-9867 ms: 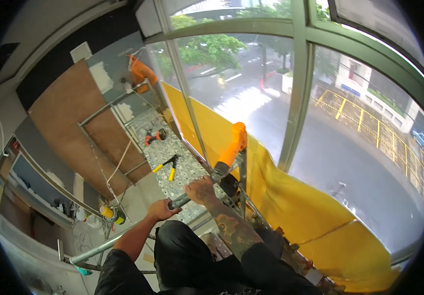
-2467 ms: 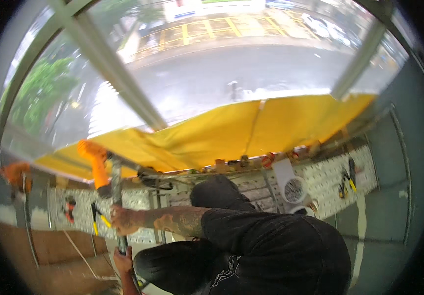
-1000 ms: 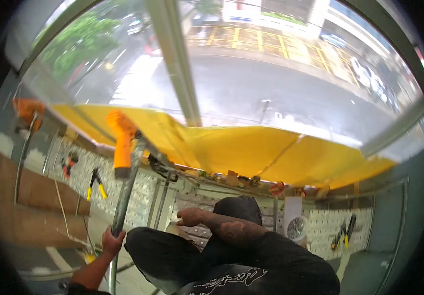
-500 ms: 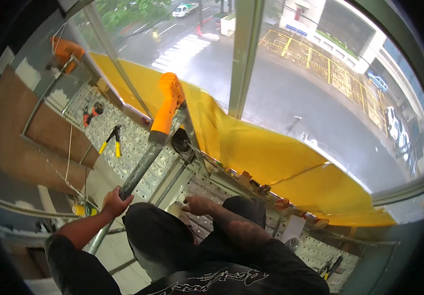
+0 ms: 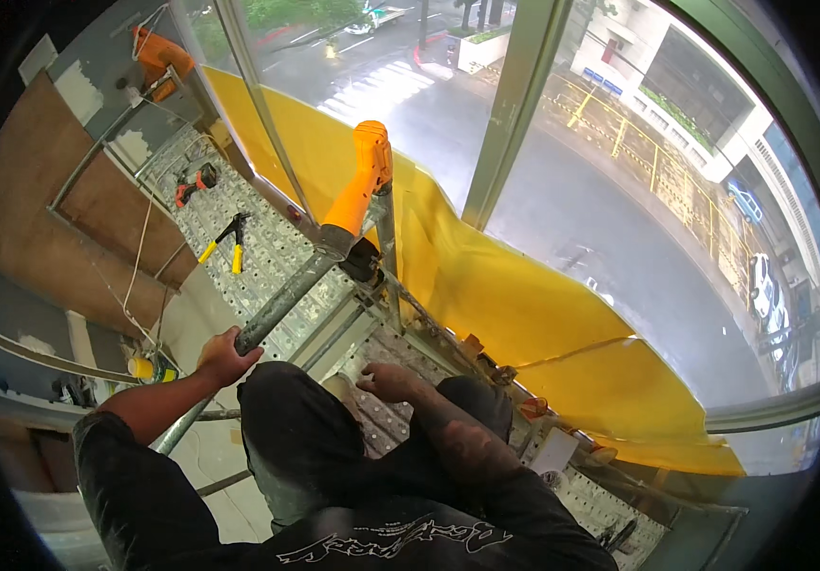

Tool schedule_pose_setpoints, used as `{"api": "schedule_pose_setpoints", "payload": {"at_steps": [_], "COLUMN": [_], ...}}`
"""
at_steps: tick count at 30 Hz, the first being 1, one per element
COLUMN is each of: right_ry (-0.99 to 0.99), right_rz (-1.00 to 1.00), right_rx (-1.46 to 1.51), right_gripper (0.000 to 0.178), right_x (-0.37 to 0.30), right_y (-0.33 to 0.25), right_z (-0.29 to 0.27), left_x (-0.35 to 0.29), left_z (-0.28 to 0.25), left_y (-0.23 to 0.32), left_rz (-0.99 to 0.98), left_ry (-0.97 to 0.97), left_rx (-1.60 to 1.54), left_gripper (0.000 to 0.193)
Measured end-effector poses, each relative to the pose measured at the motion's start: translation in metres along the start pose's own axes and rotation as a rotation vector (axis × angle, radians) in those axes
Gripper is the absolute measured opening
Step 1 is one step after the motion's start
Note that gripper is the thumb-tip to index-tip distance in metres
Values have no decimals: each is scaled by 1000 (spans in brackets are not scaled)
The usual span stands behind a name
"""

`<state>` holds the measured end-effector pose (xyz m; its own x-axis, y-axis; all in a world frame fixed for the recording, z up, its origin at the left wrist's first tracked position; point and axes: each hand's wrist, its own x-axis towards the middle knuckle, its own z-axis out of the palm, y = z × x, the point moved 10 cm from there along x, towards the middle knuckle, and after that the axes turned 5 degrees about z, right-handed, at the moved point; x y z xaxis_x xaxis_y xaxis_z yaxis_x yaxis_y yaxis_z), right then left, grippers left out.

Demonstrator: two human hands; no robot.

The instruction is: The person climbs onto the scaffolding, receives a board from another person, and fits it into the ceiling frame above the window by hand.

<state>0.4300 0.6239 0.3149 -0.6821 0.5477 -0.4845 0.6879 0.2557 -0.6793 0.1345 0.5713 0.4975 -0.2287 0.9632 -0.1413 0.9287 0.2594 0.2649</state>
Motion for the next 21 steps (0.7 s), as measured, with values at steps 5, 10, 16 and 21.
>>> {"api": "schedule_pose_setpoints", "payload": {"at_steps": [5, 10, 16, 21], "right_ry": [4, 14, 20, 34], "right_rz": [-2, 33, 28, 17], "right_rx": [43, 90, 34, 15], "right_gripper": [56, 55, 58, 57], "right_x": [-1, -3, -3, 0], "right_y": [4, 9, 11, 9], "right_z": [-4, -7, -10, -14], "left_x": [0, 2, 3, 3], "left_z": [4, 2, 5, 6], "left_y": [-2, 0, -1, -5], "left_rz": [7, 24, 26, 20], "left_ry": [-29, -30, -70, -40], "left_rx": [6, 33, 15, 39], "left_gripper": [62, 61, 60, 65]}}
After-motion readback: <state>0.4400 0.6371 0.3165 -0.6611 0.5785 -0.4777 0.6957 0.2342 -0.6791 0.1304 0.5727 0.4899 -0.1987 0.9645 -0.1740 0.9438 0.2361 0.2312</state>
